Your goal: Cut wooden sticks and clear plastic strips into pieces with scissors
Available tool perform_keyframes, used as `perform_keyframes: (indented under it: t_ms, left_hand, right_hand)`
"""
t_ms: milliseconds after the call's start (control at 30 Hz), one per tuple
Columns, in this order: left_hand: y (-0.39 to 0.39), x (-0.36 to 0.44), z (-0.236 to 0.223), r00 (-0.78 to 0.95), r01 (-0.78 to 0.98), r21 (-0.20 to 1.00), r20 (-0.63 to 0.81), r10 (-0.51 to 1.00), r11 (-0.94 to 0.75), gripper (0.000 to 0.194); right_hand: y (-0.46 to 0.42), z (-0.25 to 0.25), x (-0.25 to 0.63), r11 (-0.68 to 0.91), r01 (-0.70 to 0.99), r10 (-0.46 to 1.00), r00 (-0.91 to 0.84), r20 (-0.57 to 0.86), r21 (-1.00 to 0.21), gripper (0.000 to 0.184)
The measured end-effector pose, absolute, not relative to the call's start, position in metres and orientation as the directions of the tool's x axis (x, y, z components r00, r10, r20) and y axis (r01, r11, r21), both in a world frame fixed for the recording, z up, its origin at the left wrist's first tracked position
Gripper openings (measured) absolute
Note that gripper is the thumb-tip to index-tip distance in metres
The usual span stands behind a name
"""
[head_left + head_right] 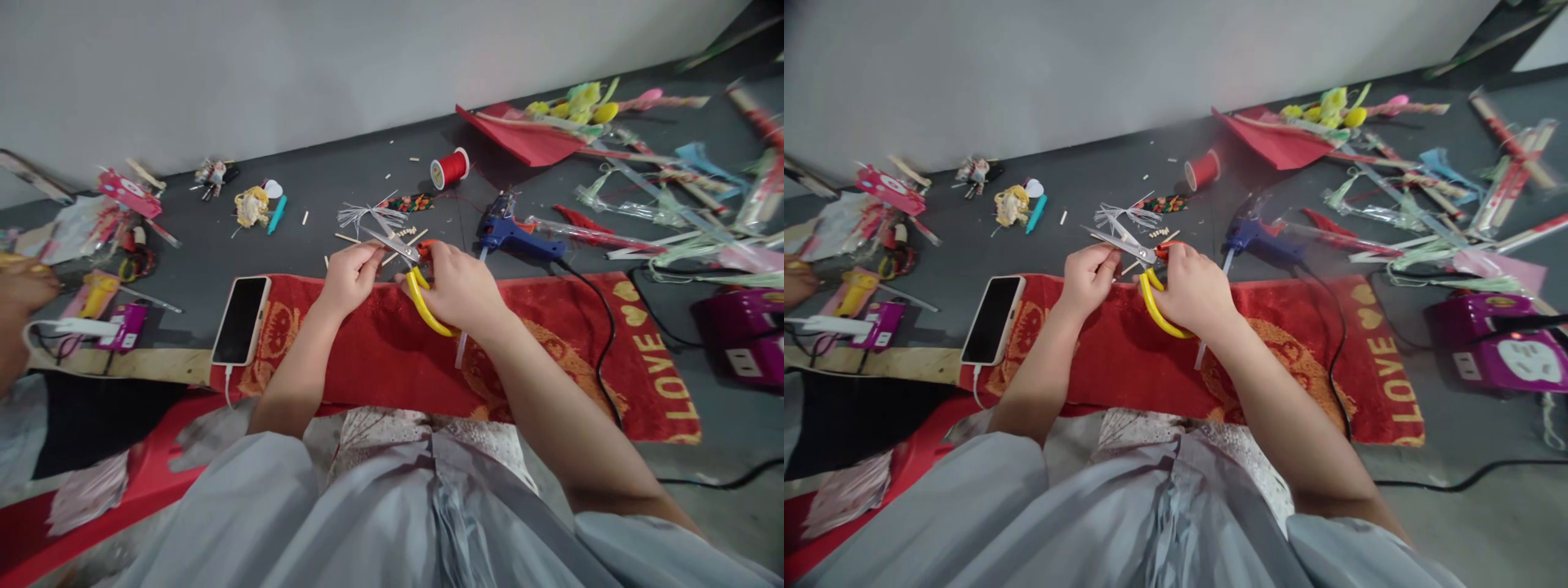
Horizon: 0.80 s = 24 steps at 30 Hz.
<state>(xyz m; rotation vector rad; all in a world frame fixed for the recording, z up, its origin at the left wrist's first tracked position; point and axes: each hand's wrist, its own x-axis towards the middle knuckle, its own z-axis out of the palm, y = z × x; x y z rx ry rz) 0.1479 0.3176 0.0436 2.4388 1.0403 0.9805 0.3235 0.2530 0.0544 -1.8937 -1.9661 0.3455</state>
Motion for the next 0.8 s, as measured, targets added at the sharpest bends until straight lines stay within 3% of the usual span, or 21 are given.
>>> perform_keyframes:
  t_ms: [233, 800]
  left_hand:
    - [0.3161, 0.1479, 0.0487, 0.535, 0.474, 0.537, 0.454, 0.712, -0.698, 0.057]
    - [0.3184, 0.1483, 0.045, 0.552, 0.465, 0.56, 0.421, 0.719, -0.685, 0.059]
  right_hand:
    - [0.2545, 0.0463, 0.323, 0.139, 0.877, 0.98, -0.054, 0.193, -0.459, 0.062]
    - [0.2557, 0.054, 0.3232, 0.038, 0.921, 0.999, -0.035, 0.016, -0.388, 0.039]
